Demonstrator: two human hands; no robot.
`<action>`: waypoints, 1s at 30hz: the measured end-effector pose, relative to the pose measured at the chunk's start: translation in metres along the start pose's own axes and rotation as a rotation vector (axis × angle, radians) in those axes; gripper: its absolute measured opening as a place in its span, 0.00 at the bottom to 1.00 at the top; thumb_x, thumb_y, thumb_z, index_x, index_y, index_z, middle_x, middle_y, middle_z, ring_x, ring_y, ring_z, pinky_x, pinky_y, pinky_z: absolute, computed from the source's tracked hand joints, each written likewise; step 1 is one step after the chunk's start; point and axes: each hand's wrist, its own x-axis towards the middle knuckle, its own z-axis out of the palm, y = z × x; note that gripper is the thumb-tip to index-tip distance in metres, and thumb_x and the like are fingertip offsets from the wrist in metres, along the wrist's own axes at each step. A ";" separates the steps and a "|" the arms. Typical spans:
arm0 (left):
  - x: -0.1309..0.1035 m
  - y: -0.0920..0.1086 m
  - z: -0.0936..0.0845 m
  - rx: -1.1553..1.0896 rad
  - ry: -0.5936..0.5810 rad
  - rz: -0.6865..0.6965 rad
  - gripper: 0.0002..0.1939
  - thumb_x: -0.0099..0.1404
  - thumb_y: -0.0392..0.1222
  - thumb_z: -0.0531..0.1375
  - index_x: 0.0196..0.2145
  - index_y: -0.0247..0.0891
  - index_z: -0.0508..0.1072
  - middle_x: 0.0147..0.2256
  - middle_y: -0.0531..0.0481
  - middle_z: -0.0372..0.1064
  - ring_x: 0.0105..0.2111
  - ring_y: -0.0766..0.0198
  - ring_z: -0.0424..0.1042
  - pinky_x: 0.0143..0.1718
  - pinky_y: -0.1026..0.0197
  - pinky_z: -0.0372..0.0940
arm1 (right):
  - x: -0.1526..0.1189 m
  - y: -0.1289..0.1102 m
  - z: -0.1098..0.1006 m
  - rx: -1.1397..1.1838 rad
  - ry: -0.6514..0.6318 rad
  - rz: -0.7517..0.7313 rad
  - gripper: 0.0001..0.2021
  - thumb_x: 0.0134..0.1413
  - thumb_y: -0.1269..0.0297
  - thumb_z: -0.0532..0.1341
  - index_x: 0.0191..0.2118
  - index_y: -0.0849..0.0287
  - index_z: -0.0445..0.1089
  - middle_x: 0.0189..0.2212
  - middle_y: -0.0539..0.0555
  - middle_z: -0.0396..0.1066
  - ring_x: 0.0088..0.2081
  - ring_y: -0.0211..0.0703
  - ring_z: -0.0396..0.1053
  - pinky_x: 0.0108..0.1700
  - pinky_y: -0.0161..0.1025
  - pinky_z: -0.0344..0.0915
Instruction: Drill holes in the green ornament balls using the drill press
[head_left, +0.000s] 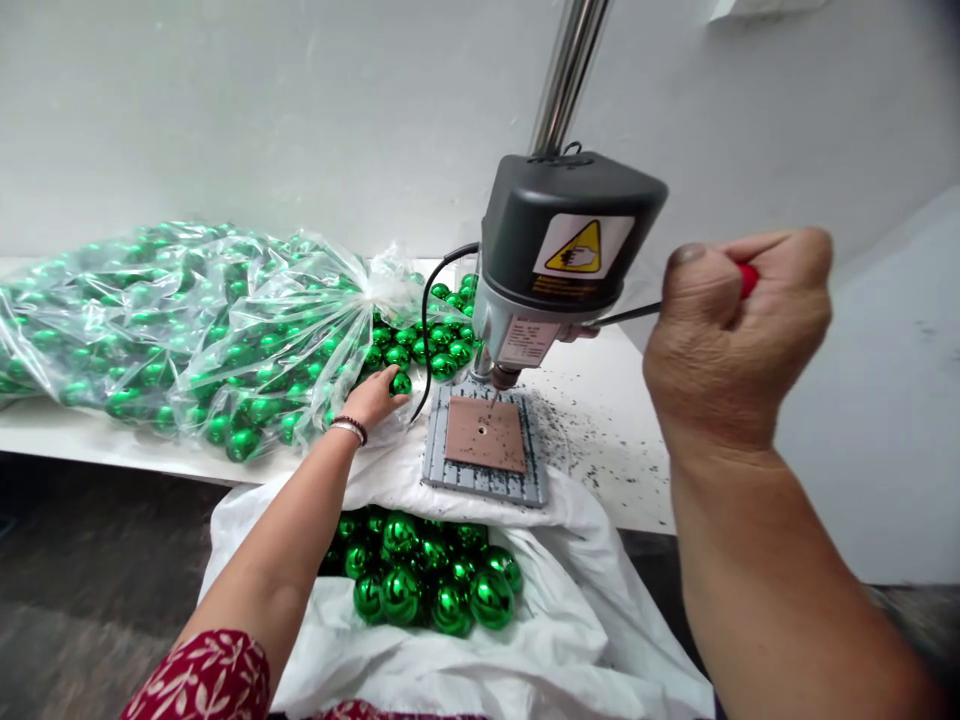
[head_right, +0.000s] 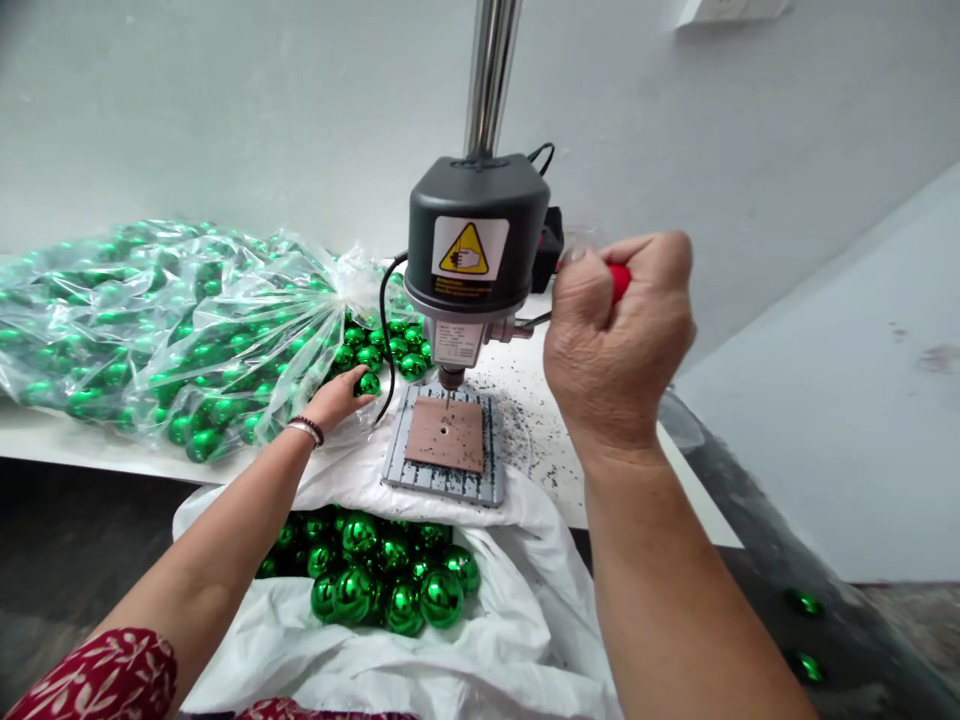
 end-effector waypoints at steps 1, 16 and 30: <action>-0.001 0.000 0.002 -0.010 0.019 0.024 0.31 0.60 0.41 0.65 0.60 0.41 0.66 0.57 0.37 0.71 0.54 0.50 0.72 0.54 0.54 0.64 | -0.001 0.000 0.000 0.004 0.009 -0.003 0.20 0.63 0.47 0.54 0.30 0.61 0.61 0.25 0.47 0.60 0.27 0.27 0.56 0.32 0.34 0.57; -0.064 0.047 -0.011 -1.558 -0.351 -0.097 0.24 0.49 0.51 0.72 0.39 0.38 0.71 0.32 0.52 0.73 0.26 0.69 0.72 0.27 0.67 0.65 | -0.008 0.001 -0.003 0.063 -0.004 0.000 0.14 0.63 0.55 0.54 0.33 0.61 0.61 0.26 0.46 0.60 0.27 0.26 0.56 0.33 0.31 0.58; -0.062 0.064 0.005 -0.975 -0.264 0.126 0.35 0.58 0.53 0.64 0.60 0.40 0.65 0.47 0.46 0.71 0.36 0.65 0.70 0.34 0.63 0.66 | -0.009 0.002 -0.001 0.130 -0.022 -0.010 0.12 0.64 0.56 0.54 0.34 0.60 0.58 0.28 0.47 0.55 0.30 0.30 0.54 0.39 0.33 0.60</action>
